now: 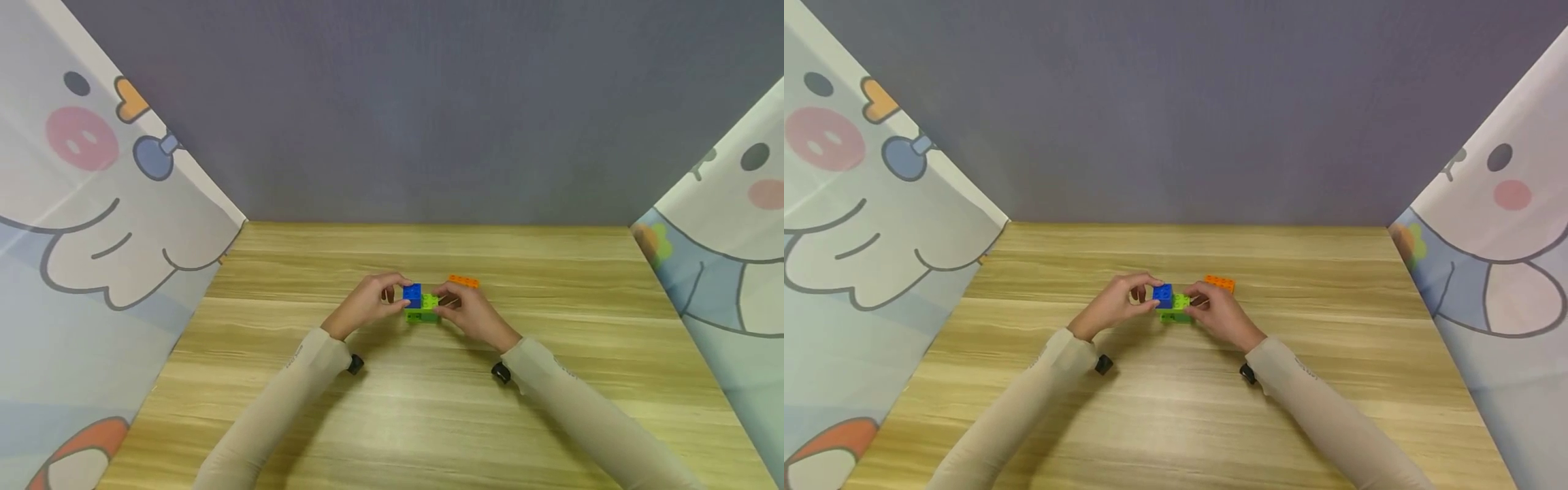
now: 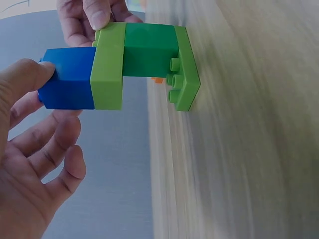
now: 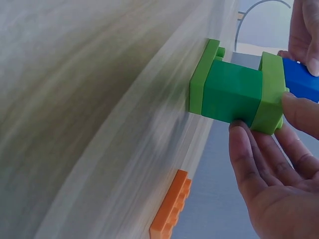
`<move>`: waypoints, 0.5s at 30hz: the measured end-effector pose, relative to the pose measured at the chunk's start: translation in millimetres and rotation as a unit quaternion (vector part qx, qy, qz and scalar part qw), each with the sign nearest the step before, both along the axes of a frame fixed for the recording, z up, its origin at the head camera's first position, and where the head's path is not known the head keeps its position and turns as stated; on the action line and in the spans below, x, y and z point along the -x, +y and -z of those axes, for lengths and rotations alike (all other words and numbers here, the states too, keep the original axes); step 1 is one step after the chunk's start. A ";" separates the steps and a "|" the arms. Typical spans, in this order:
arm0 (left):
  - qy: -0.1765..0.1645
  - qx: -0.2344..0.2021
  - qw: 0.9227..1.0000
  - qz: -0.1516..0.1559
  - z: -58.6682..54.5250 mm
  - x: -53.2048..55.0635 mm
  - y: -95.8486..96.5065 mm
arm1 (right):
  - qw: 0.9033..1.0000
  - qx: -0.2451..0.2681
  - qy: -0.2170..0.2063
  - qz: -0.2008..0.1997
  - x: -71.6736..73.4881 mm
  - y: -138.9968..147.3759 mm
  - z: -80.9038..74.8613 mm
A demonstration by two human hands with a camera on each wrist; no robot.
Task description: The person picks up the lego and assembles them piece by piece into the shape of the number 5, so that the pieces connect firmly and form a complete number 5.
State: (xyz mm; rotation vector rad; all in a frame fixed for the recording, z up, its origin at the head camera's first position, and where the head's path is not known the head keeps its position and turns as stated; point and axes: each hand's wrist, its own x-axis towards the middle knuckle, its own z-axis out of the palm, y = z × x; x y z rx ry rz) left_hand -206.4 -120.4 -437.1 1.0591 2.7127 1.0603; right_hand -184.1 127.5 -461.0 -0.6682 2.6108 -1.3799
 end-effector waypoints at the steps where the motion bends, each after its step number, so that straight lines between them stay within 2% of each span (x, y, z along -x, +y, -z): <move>1: 0.000 -0.001 1.000 -0.002 0.7 0.5 -0.2 | 1.000 0.001 0.003 -0.002 0.3 0.4 0.1; 5: 0.004 0.006 1.000 -0.007 1.5 2.5 -2.1 | 1.000 0.001 0.018 -0.012 1.1 1.2 1.0; 8: 0.008 0.011 1.000 0.001 1.6 4.6 -2.9 | 1.000 -0.001 0.026 -0.015 1.1 2.6 2.4; 15: -0.010 0.032 0.999 0.013 2.2 10.1 -0.7 | 1.000 0.004 0.020 0.011 1.8 14.0 3.0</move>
